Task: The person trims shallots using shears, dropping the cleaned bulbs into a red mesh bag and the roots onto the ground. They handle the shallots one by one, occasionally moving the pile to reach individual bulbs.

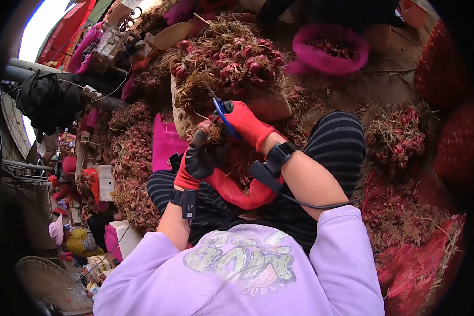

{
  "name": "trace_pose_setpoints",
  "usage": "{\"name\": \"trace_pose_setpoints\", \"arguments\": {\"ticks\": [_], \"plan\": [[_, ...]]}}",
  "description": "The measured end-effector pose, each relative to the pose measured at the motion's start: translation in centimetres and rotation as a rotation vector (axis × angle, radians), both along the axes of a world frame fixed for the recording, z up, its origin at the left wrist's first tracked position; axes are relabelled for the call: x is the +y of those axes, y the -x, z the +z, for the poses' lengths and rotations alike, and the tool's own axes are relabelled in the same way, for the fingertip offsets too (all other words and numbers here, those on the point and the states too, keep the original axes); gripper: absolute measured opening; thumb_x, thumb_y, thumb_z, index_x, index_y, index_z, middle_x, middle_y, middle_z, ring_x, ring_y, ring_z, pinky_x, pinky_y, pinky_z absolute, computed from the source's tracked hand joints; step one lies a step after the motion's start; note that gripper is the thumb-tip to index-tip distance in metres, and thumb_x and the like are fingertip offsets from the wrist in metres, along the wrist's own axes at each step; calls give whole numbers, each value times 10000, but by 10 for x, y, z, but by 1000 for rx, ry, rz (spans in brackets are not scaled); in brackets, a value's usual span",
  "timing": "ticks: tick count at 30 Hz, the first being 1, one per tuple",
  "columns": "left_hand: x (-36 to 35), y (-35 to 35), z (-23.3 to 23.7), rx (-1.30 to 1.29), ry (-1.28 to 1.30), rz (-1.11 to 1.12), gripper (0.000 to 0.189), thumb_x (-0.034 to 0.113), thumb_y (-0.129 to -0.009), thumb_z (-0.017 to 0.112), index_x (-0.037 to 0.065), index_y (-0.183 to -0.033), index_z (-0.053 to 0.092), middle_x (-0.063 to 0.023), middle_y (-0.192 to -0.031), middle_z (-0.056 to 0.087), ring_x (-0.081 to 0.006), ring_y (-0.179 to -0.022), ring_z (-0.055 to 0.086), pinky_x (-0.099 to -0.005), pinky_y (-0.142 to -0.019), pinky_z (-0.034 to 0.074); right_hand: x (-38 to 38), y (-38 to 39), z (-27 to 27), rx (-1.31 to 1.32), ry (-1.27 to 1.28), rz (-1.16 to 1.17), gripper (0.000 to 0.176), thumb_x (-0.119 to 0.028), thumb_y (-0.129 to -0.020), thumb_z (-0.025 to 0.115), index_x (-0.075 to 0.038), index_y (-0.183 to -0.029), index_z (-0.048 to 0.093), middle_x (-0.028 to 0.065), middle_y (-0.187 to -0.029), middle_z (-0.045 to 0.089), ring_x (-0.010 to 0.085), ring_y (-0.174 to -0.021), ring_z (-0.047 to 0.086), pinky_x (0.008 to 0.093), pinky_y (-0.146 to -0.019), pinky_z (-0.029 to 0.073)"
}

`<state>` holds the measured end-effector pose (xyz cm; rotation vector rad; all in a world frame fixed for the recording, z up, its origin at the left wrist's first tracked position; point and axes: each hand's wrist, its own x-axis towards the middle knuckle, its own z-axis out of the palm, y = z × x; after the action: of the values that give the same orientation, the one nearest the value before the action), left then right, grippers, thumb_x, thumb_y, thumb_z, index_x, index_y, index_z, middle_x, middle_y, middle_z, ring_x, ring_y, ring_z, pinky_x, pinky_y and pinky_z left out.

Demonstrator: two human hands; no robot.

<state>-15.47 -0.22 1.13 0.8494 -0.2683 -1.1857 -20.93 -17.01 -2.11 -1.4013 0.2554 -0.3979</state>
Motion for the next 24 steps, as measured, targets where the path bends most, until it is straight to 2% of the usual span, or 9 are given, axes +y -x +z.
{"name": "trace_pose_setpoints", "arguments": {"ticks": [2, 5, 7, 10, 13, 14, 16, 21, 24], "plan": [[2, -6, 1, 70, -103, -20, 492, 431, -898, 508, 115, -1272, 462, -91, -1143, 585, -235, -1009, 582, -395, -908, 468, -2, -6, -10, -17, 208, -5, 151, -101, -773, 642, -8, -891, 622, 25, -846, 648, 100, -765, 578, 284, -682, 472], [15, -10, -17, 275, -56, 74, 452, 455, -905, 482, 151, -1239, 490, -79, -1073, 612, -208, -885, 621, -343, -775, 525, 6, 0, 3, 116, -164, 2, 234, -129, -789, 655, -9, -977, 581, 30, -891, 644, 83, -779, 563, 279, -690, 472], [23, -14, -43, 235, -43, 231, 423, 435, -924, 453, 149, -1233, 490, -74, -1076, 605, -182, -897, 612, -308, -778, 517, 8, 10, 9, -15, 49, 33, 322, -207, -790, 681, -23, -1017, 546, 43, -882, 627, 102, -779, 557, 286, -698, 463], [26, 3, -55, 18, 116, 151, 368, 341, -965, 397, 114, -1247, 468, -34, -1096, 576, -104, -920, 575, -251, -834, 485, 29, 14, -3, -51, 267, 22, 360, -309, -768, 704, -41, -970, 575, 85, -864, 625, 155, -785, 580, 309, -715, 455], [25, 19, -41, 240, -2, 154, 372, 337, -962, 412, 101, -1245, 462, -17, -1073, 568, -87, -880, 569, -242, -788, 495, 34, 12, -29, 41, 205, 89, 326, -279, -767, 698, -34, -956, 595, 86, -869, 632, 156, -787, 590, 309, -701, 463], [33, 14, -45, 410, -12, 121, 374, 350, -958, 418, 105, -1237, 472, -16, -1064, 572, -91, -861, 574, -239, -753, 502, 33, 8, -50, 34, -77, 147, 257, -212, -770, 678, -26, -933, 608, 74, -853, 632, 126, -779, 582, 298, -679, 468], [41, 18, -45, 264, -93, 104, 365, 405, -940, 441, 135, -1167, 533, -13, -1011, 589, -99, -758, 582, -215, -595, 492, 26, 15, -47, -1, -83, 214, 240, -180, -769, 669, -20, -936, 604, 58, -842, 628, 104, -773, 570, 285, -665, 468], [53, 15, -34, 281, -109, -14, 353, 438, -935, 433, 177, -1159, 515, 10, -941, 598, -88, -654, 544, -194, -512, 428, 40, 22, -46, 19, -3, 244, 207, -144, -781, 646, -11, -931, 596, 5, -792, 612, 75, -714, 554, 251, -644, 465], [53, 11, -36, 256, -8, -76, 355, 434, -934, 436, 171, -1164, 502, 8, -923, 601, -92, -693, 573, -214, -522, 444, 48, 26, -28, 253, -406, 260, 187, -165, -808, 630, -21, -922, 599, -9, -782, 595, 73, -712, 548, 245, -626, 461]]}}
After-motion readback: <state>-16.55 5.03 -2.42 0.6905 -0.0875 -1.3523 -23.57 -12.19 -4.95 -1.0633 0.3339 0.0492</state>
